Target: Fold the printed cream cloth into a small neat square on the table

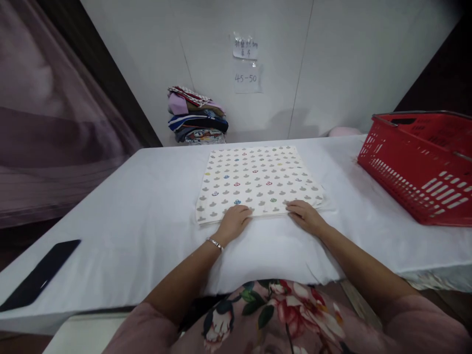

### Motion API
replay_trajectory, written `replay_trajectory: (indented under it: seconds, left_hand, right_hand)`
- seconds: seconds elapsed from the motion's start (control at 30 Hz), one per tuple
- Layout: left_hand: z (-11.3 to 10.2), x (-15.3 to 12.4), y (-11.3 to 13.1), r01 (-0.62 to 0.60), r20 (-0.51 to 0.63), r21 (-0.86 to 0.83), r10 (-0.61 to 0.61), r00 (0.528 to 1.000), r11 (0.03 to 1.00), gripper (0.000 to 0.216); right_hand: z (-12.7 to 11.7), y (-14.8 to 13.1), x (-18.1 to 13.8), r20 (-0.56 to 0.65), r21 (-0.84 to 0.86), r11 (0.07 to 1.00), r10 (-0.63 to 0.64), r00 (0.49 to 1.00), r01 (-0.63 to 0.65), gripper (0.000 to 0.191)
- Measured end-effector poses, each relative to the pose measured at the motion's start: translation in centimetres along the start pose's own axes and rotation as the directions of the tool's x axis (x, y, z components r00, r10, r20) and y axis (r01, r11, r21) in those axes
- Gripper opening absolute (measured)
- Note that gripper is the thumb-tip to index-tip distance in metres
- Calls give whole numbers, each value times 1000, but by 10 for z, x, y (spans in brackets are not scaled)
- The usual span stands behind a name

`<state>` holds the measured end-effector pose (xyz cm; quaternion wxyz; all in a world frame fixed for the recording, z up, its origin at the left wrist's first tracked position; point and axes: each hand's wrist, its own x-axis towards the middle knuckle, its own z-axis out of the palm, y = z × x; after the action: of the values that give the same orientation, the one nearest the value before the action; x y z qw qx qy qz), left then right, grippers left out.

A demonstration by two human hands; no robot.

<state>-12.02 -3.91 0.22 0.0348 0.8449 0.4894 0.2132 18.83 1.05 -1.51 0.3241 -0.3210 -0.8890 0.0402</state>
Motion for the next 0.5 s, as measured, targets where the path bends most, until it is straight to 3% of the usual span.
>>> replay_trajectory:
  seconds: [0.37,0.5]
  left_hand:
    - [8,5,-1,51,-107,-29,-54,993,998,22]
    - [6,4,3,46,-133,25,-43,990,999,21]
  right_hand:
    - [3,0,-2,-106,-121,992,30,994,-42,22]
    - [2,0,-2,-81,-196,980,15,997,-31,21]
